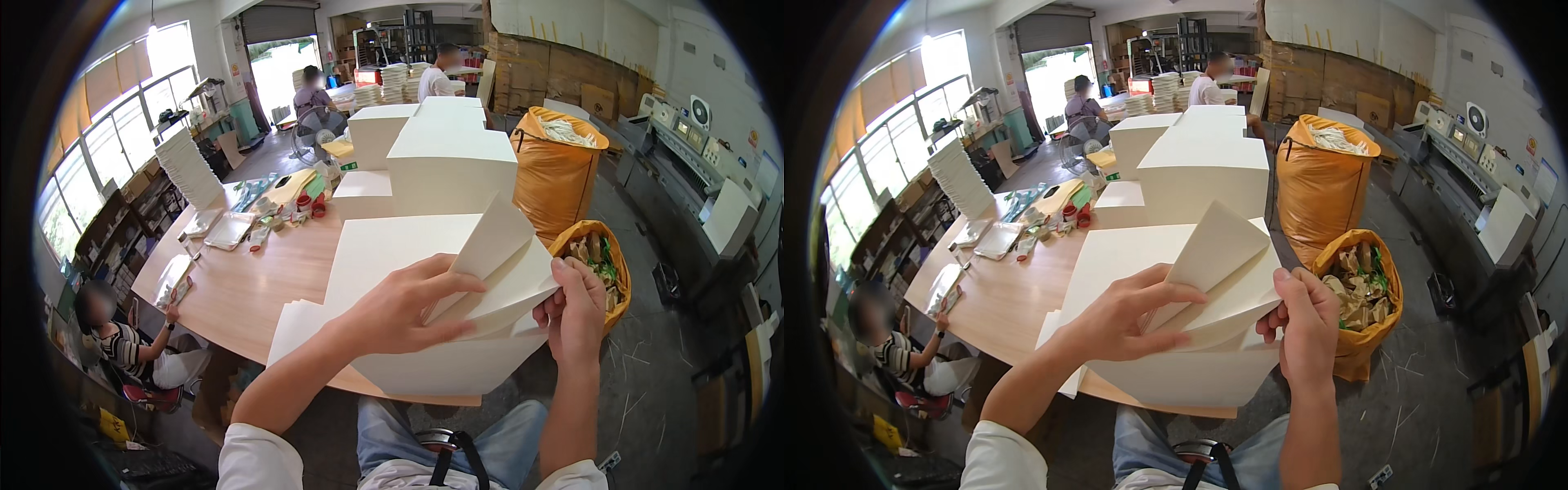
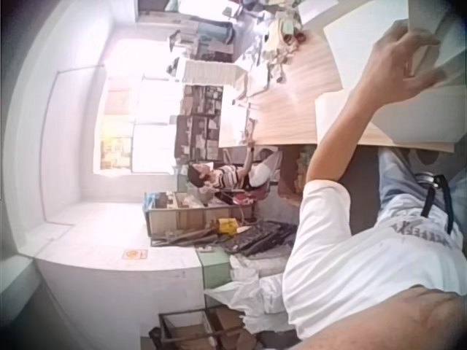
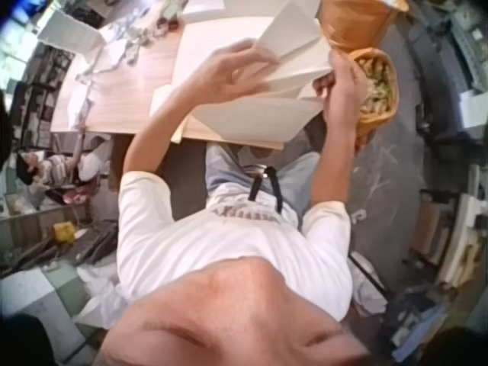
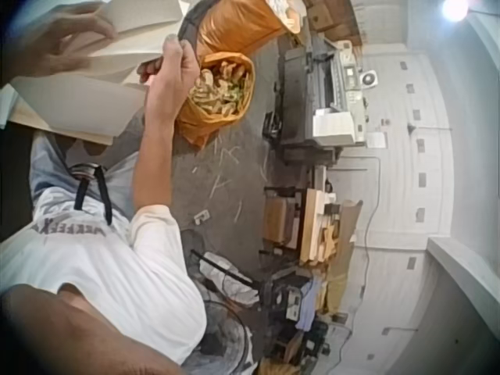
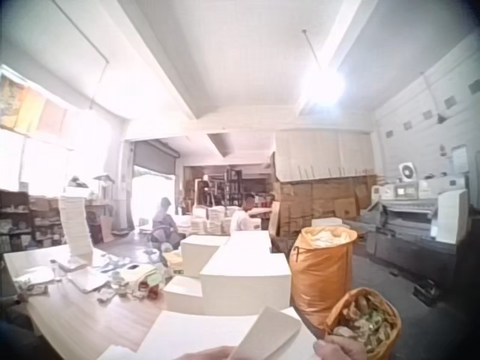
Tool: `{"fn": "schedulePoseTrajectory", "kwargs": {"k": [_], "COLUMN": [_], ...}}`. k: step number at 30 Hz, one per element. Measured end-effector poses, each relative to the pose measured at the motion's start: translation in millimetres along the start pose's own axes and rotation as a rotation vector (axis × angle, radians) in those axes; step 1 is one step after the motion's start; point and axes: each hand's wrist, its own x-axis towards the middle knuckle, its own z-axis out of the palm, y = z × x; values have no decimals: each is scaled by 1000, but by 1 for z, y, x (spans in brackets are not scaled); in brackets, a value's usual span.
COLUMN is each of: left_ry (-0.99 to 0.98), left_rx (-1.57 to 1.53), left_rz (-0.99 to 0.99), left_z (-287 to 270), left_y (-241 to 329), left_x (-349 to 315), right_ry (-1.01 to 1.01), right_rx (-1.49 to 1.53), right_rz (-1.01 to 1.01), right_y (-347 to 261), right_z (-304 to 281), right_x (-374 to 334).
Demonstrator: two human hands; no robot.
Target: The person repeatedly picks up small stacks of white paper sheets from a table and places them onto a larger stack. The hands lift, align, and set down the sheets in a repetitive cycle.
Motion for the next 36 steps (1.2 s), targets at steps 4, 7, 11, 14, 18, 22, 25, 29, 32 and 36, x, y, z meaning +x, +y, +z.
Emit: {"fn": "schedulePoseTrajectory", "kwargs": {"k": [4,7,11,14,18,22,25,29,32,36], "left_ry": [53,46,36,85,180,71,46,44,47,138], "left_rx": [9,-36,-54,-88,-140,61,50,-31,-13,-17], "left_rz": [43,34,58,48,47,134,124,89,63,131], "left_z": [4,3,2,6,10,4,4,5,4,9], "left_y": [-2,-5,-6,-5,0,0,0,-7,-6,-3], "left_x": [2,1,1,1,4,3,3,2,2,6], "right_ry": [34,34,50,15,21,36,53,45,39,20], "right_rx": [79,42,-10,71,-508,-16,-8,-43,-80,-199], "right_rz": [15,3,-15,-17,-315,-5,-40,-19,-24,-134], "right_y": [3,4,3,1,13,0,2,1,-1,7], "right_z": [3,0,1,-3,-3,4,7,3,0,2], "right_x": [0,1,1,-4,0,-2,-1,-2,-3,0]}}
